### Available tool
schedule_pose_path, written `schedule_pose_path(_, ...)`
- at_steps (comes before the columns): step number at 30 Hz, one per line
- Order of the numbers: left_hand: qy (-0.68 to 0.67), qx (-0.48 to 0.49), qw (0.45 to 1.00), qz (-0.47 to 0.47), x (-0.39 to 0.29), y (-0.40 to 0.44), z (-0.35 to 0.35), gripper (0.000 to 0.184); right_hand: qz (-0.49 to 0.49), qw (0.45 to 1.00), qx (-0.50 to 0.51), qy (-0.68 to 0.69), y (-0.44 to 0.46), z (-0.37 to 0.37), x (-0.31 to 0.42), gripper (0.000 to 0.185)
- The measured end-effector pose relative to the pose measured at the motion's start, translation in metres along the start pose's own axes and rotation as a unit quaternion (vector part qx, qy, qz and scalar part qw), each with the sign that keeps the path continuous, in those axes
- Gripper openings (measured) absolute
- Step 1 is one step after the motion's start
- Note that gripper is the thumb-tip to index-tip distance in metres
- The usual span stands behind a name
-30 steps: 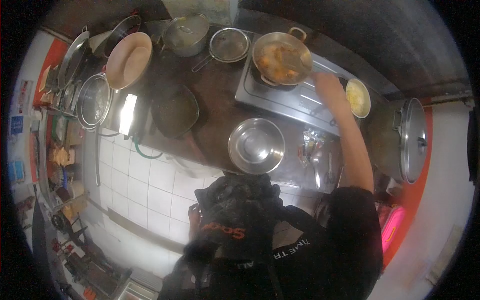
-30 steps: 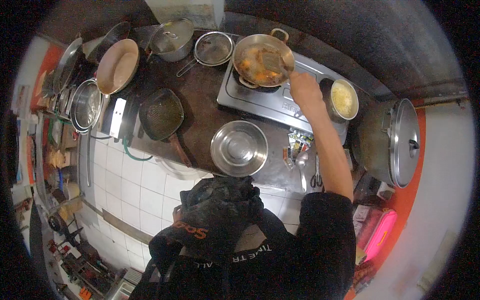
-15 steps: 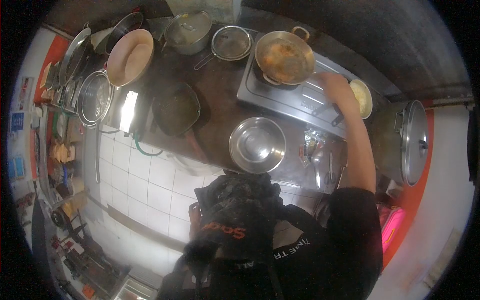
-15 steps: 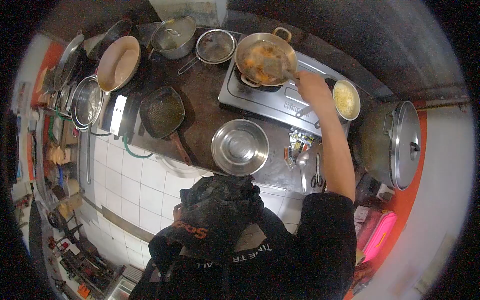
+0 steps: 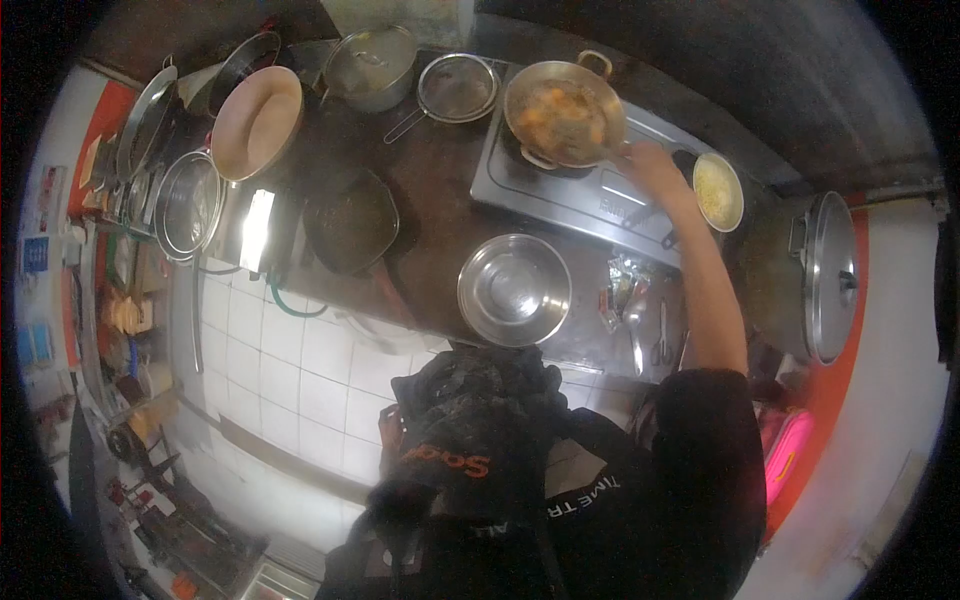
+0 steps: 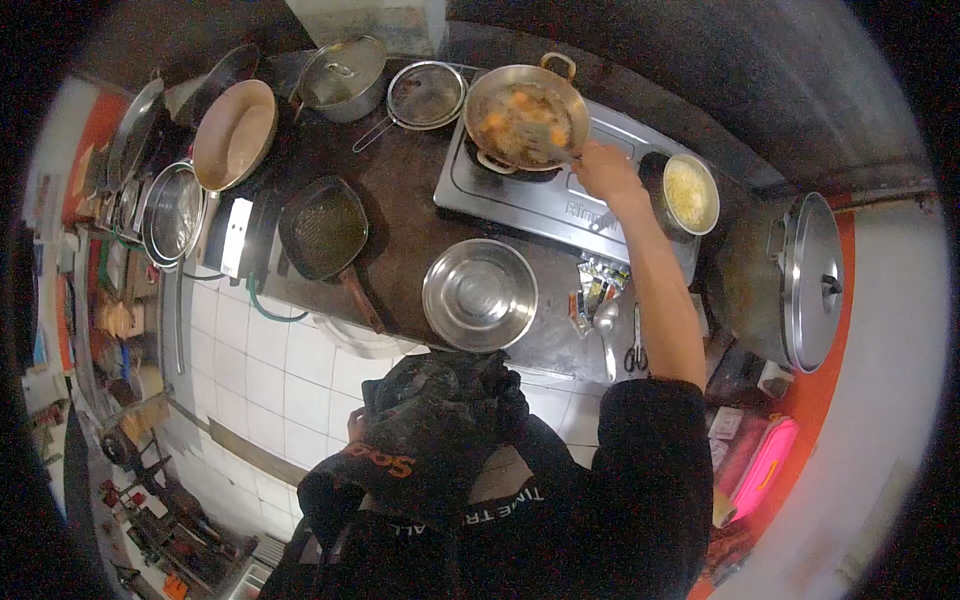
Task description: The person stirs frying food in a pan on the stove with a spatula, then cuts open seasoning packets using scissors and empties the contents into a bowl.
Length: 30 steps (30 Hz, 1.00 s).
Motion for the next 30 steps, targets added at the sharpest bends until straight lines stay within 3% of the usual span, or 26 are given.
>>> schedule_pose_path(6,0.031,0.008,0.999,-0.019,0.004,0.003,-0.004,0.026,-0.066,0.989,-0.047,0.121,-0.01,-0.007,0.006,0.034)
schedule_pose_path(9,0.013,0.011,1.0,-0.017,0.011,0.008,-0.004,0.024,-0.068,0.992,-0.082,0.072,-0.009,-0.008,0.013,0.033)
schedule_pose_path(12,-0.009,0.006,1.0,0.007,0.014,0.012,-0.005,0.023,-0.016,0.997,-0.014,0.079,0.002,0.003,0.018,0.034)
schedule_pose_path(14,-0.022,0.011,0.999,-0.026,0.056,0.037,-0.014,0.025,-0.021,0.994,-0.019,0.101,0.01,0.01,0.014,0.034)
schedule_pose_path(17,-0.062,0.004,0.998,-0.006,-0.007,-0.001,0.002,0.027,-0.044,0.988,-0.037,0.145,0.019,0.019,0.004,0.034)
schedule_pose_path(20,-0.041,0.005,0.998,-0.049,-0.007,-0.003,0.002,0.029,-0.027,0.981,-0.029,0.188,0.006,0.006,0.013,0.034)
schedule_pose_path(24,-0.053,-0.003,0.997,-0.05,0.058,0.028,-0.012,0.028,0.006,0.978,-0.018,0.209,-0.003,0.001,0.014,0.035)
schedule_pose_path(30,0.068,0.003,0.998,-0.008,0.058,0.034,-0.016,0.026,-0.002,0.978,-0.028,0.206,-0.014,-0.013,0.017,0.036)
Point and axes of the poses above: each hand's wrist, its own y-axis towards the middle knuckle, its own z-axis out of the palm, x = y × z, the point moved 7 cm from there along y, towards the middle knuckle, and after that the axes turned 11 degrees about x, right-handed, at the moved point
